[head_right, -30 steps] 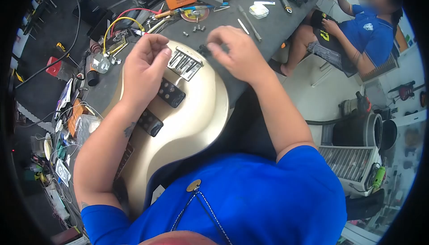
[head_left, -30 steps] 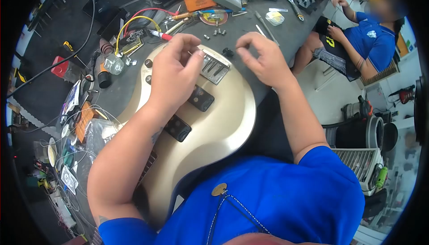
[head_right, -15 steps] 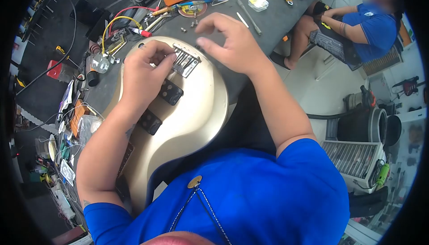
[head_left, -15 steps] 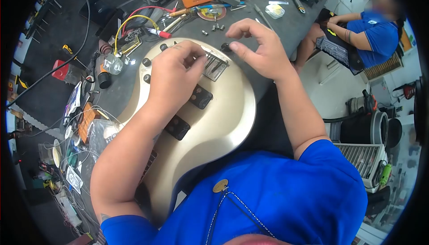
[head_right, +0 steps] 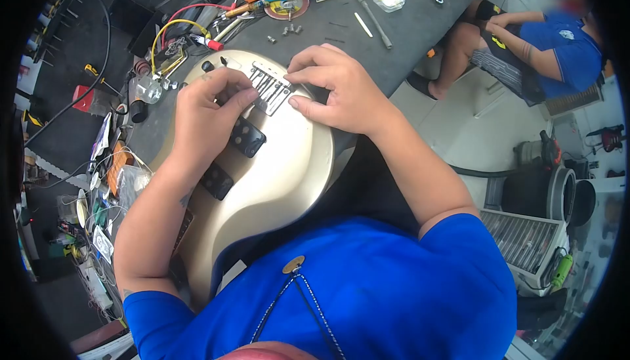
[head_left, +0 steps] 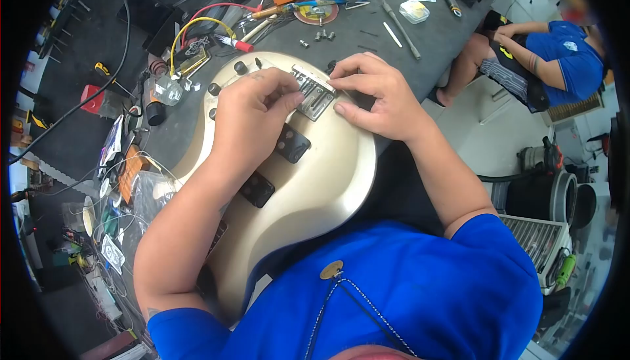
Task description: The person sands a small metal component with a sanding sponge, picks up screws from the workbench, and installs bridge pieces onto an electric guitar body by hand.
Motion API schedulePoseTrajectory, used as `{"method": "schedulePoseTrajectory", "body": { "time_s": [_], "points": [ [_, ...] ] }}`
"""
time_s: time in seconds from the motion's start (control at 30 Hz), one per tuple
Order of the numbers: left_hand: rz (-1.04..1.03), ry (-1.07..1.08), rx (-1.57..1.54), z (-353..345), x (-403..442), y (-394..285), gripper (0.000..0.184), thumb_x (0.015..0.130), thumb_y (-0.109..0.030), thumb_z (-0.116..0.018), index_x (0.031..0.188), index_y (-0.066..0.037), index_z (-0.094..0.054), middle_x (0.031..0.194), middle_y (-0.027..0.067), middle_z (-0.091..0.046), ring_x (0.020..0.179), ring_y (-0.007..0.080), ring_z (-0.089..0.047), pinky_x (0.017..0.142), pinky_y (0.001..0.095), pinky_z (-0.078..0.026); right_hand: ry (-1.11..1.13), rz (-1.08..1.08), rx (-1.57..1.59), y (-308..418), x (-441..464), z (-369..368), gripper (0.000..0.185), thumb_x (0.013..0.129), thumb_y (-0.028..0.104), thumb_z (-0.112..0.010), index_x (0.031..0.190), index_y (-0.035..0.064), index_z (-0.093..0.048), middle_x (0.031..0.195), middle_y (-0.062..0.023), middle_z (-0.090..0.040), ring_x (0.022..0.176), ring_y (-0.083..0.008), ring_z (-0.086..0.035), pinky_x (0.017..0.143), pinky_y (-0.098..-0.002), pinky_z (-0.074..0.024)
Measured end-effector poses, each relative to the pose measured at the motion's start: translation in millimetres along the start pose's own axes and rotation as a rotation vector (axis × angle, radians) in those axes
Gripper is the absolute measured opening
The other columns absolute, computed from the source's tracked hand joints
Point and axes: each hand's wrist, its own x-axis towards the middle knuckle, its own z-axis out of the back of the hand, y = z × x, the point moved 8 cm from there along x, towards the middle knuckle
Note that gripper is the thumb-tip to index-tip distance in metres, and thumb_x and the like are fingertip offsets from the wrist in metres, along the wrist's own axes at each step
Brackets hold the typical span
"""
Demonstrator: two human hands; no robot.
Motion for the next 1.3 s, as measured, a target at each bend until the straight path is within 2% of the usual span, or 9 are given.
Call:
{"method": "schedulePoseTrajectory", "body": {
  "time_s": [0.1,0.2,0.3,0.4,0.6,0.9,1.0,1.1,1.3],
  "points": [
    [0.071,0.033,-0.117,-3,-2,8,0.011,0.095,-0.001,-0.086,0.104,0.001,-0.08,0.094,0.0086,-0.079,0.081,0.0151,-0.075,0.074,0.0315,-0.059,0.009,0.01,-0.036,1,1,0,0.033,0.083,0.014,-0.09,0.111,-0.0006,-0.084,0.115,-0.0121,-0.077,0.106,-0.0287,-0.072,0.093,-0.0392,-0.0582],
    [0.051,0.0,-0.102,-1,-2,5,0.01,0.095,-0.001,-0.085,0.104,0.001,-0.08,0.093,0.0076,-0.08,0.081,0.0125,-0.074,0.074,0.0297,-0.058,-0.057,-0.112,-0.091,8,6,-6,0.029,0.082,0.014,-0.094,0.105,-0.0005,-0.084,0.105,-0.0112,-0.076,0.098,-0.0259,-0.074,0.087,-0.0362,-0.0582],
    [0.152,0.008,-0.144,-2,0,21,0.01,0.094,-0.001,-0.086,0.102,0.0,-0.08,0.087,0.0064,-0.08,0.078,0.011,-0.073,0.072,0.0286,-0.058,-0.049,-0.173,-0.087,2,11,-8,0.025,0.082,0.015,-0.097,0.098,0.0001,-0.084,0.098,-0.0104,-0.075,0.093,-0.0231,-0.074,0.082,-0.0338,-0.0572],
    [0.175,0.049,-0.091,1,2,15,0.01,0.093,0.0,-0.088,0.099,-0.001,-0.079,0.085,0.0021,-0.081,0.077,0.0056,-0.071,0.071,0.0242,-0.055,-0.035,-0.23,0.051,-6,12,-10,0.024,0.083,0.015,-0.098,0.096,0.0007,-0.085,0.097,-0.0105,-0.075,0.093,-0.0222,-0.074,0.082,-0.0336,-0.0562],
    [0.252,0.12,-0.095,-3,2,20,0.01,0.091,-0.001,-0.09,0.097,-0.002,-0.082,0.081,0.0023,-0.081,0.072,0.0058,-0.07,0.066,0.0243,-0.053,-0.09,-0.179,0.148,-11,9,-10,0.019,0.086,0.016,-0.095,0.095,0.0018,-0.085,0.096,-0.0083,-0.074,0.089,-0.0226,-0.073,0.078,-0.0354,-0.0561],
    [0.028,0.104,0.005,-7,9,4,0.012,0.086,-0.003,-0.093,0.093,-0.003,-0.084,0.081,0.0046,-0.082,0.072,0.0074,-0.072,0.067,0.0258,-0.054,-0.085,-0.167,0.169,-14,7,-10,0.02,0.086,0.016,-0.094,0.096,0.0016,-0.085,0.097,-0.008,-0.076,0.092,-0.022,-0.074,0.079,-0.035,-0.0564],
    [0.089,0.132,0.036,-9,11,5,0.012,0.085,-0.004,-0.094,0.093,-0.003,-0.084,0.082,0.0049,-0.083,0.074,0.008,-0.073,0.067,0.0258,-0.054,-0.075,-0.198,0.155,-13,7,-9,0.018,0.086,0.013,-0.092,0.097,0.0009,-0.085,0.097,-0.0084,-0.076,0.091,-0.0228,-0.074,0.079,-0.0353,-0.0567],
    [0.09,0.141,0.064,-9,11,3,0.013,0.084,-0.005,-0.095,0.092,-0.004,-0.085,0.083,0.0042,-0.083,0.076,0.0084,-0.073,0.069,0.0265,-0.055,-0.091,-0.127,0.142,-11,7,-6,0.016,0.086,0.01,-0.089,0.098,0.0001,-0.085,0.097,-0.009,-0.076,0.09,-0.0235,-0.074,0.079,-0.0353,-0.0569],
    [0.084,0.161,0.046,-10,15,5,0.013,0.083,-0.005,-0.095,0.091,-0.004,-0.085,0.083,0.0045,-0.083,0.077,0.0093,-0.072,0.073,0.0288,-0.056,-0.084,-0.128,0.151,-11,5,-5,0.015,0.086,0.007,-0.087,0.099,-0.0006,-0.084,0.097,-0.0095,-0.076,0.089,-0.0243,-0.075,0.081,-0.0348,-0.0576]
  ]
}}
